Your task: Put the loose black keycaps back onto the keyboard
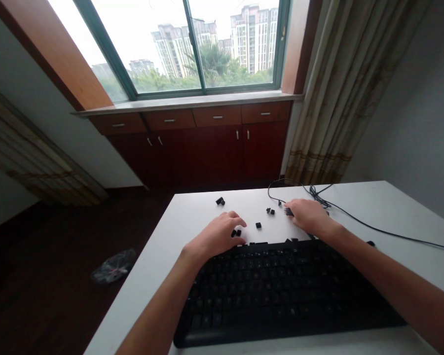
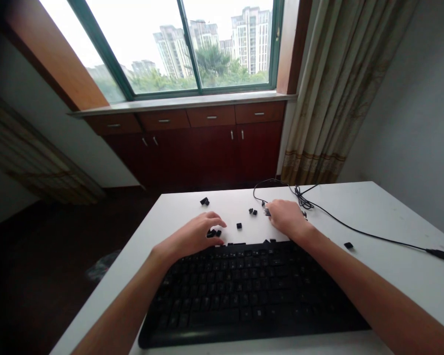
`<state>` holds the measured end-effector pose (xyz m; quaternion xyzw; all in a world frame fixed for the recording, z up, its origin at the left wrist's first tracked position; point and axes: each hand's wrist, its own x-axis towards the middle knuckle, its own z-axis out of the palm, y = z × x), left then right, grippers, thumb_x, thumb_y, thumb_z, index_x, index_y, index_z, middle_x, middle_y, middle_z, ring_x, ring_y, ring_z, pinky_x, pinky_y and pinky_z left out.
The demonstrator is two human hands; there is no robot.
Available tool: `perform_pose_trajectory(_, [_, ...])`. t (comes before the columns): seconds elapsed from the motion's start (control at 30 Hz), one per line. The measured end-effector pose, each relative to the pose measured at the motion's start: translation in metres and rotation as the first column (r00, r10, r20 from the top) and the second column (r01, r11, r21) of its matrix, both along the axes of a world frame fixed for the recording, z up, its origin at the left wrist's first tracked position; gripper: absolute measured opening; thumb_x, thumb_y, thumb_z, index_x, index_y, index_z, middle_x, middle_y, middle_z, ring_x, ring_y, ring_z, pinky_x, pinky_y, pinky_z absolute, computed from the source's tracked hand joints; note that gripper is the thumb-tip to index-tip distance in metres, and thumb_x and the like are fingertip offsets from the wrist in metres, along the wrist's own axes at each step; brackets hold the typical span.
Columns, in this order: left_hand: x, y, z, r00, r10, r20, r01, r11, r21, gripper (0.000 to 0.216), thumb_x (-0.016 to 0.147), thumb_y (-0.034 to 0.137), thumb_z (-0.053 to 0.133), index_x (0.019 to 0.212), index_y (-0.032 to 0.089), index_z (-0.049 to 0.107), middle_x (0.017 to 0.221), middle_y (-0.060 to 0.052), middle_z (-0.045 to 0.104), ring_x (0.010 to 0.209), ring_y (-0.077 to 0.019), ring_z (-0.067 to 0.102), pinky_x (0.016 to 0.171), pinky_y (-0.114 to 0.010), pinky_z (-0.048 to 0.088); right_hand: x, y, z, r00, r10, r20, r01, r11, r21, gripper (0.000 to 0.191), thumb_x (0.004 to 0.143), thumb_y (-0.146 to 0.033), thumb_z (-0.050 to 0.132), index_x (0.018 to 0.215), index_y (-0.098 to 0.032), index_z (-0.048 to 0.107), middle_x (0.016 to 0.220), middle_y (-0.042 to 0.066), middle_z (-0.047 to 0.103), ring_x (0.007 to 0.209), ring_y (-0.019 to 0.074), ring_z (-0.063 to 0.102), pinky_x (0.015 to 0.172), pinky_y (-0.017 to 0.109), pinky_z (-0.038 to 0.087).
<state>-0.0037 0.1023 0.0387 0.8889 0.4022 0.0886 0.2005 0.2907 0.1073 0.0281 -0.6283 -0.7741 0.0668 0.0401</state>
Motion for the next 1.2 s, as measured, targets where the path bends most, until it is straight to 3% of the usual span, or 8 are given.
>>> perform_pose_trajectory(0.13, [-0.003,0.003,0.007,0.999,-0.043,-0.019,0.042,0.998,-0.055,0.025,0.09,0.043,0.063,0.098,0.022,0.075,0.101,-0.008,0.07,0.085,-0.0216,0.067,0.076,-0.03,0.05,0.011,-0.005,0.013,0.999,0.037,-0.021,-0.039,0.995,-0.095,0.032,0.09,-0.046,0.054,0.093,-0.022,0.075,0.09,0.01,0.076,0.08,0.0258,0.069,0.063,0.032,0.045])
perform_pose_trajectory(0.27, [-0.003,-0.001,0.014,0.998,-0.036,-0.056,0.035,0.999,-0.013,0.044,0.098,0.047,0.046,0.078,0.018,0.072,0.082,-0.008,0.069,0.069,-0.0196,0.062,0.065,-0.031,0.044,0.026,-0.018,0.025,0.996,0.074,-0.052,-0.084,0.971,-0.223,0.048,0.086,-0.064,0.054,0.077,-0.02,0.074,0.071,0.009,0.072,0.059,0.0224,0.065,0.049,0.03,0.038])
perform_pose_trajectory(0.47, [0.011,-0.014,0.028,0.987,-0.084,-0.139,0.072,0.993,-0.094,0.057,0.101,0.053,0.032,0.071,0.019,0.066,0.062,-0.005,0.063,0.055,-0.0182,0.055,0.056,-0.032,0.032,0.022,-0.031,0.026,0.984,0.119,-0.129,-0.158,0.925,-0.346,0.049,0.084,-0.067,0.056,0.086,-0.022,0.076,0.079,0.009,0.074,0.067,0.0243,0.067,0.055,0.031,0.041])
perform_pose_trajectory(0.67, [0.023,-0.015,0.025,0.992,-0.107,-0.061,0.096,0.983,-0.155,0.055,0.102,0.052,0.03,0.08,0.019,0.068,0.069,-0.006,0.068,0.06,-0.0189,0.059,0.059,-0.03,0.035,-0.006,-0.032,0.022,0.943,0.119,-0.311,-0.231,0.907,-0.353,0.041,0.087,-0.058,0.057,0.091,-0.022,0.075,0.082,0.007,0.075,0.073,0.0239,0.067,0.063,0.031,0.044])
perform_pose_trajectory(0.87, [0.024,-0.011,0.022,0.999,-0.046,-0.013,0.042,0.98,-0.195,0.054,0.102,0.052,0.032,0.085,0.017,0.07,0.074,-0.006,0.07,0.065,-0.0192,0.061,0.062,-0.029,0.04,-0.02,-0.027,0.019,0.903,0.129,-0.409,-0.278,0.903,-0.329,0.036,0.09,-0.05,0.056,0.096,-0.021,0.075,0.087,0.005,0.076,0.079,0.0219,0.068,0.069,0.029,0.047])
perform_pose_trajectory(1.07, [0.007,-0.001,0.028,0.998,-0.007,0.057,0.017,0.986,-0.167,0.045,0.099,0.052,0.043,0.099,0.018,0.073,0.088,-0.007,0.074,0.075,-0.0198,0.064,0.066,-0.027,0.042,-0.014,-0.021,0.019,0.922,0.09,-0.376,-0.215,0.928,-0.305,0.037,0.089,-0.051,0.055,0.099,-0.02,0.073,0.095,0.007,0.075,0.084,0.0236,0.067,0.071,0.031,0.046])
perform_pose_trajectory(1.2, [-0.018,0.009,0.032,0.994,0.073,-0.086,-0.087,0.98,-0.181,0.053,0.094,0.061,0.044,0.084,0.018,0.073,0.071,-0.005,0.07,0.061,-0.0182,0.059,0.058,-0.027,0.039,-0.005,-0.022,0.02,0.942,0.084,-0.324,-0.211,0.9,-0.382,0.045,0.086,-0.061,0.056,0.084,-0.02,0.074,0.076,0.006,0.073,0.067,0.0227,0.064,0.057,0.031,0.04])
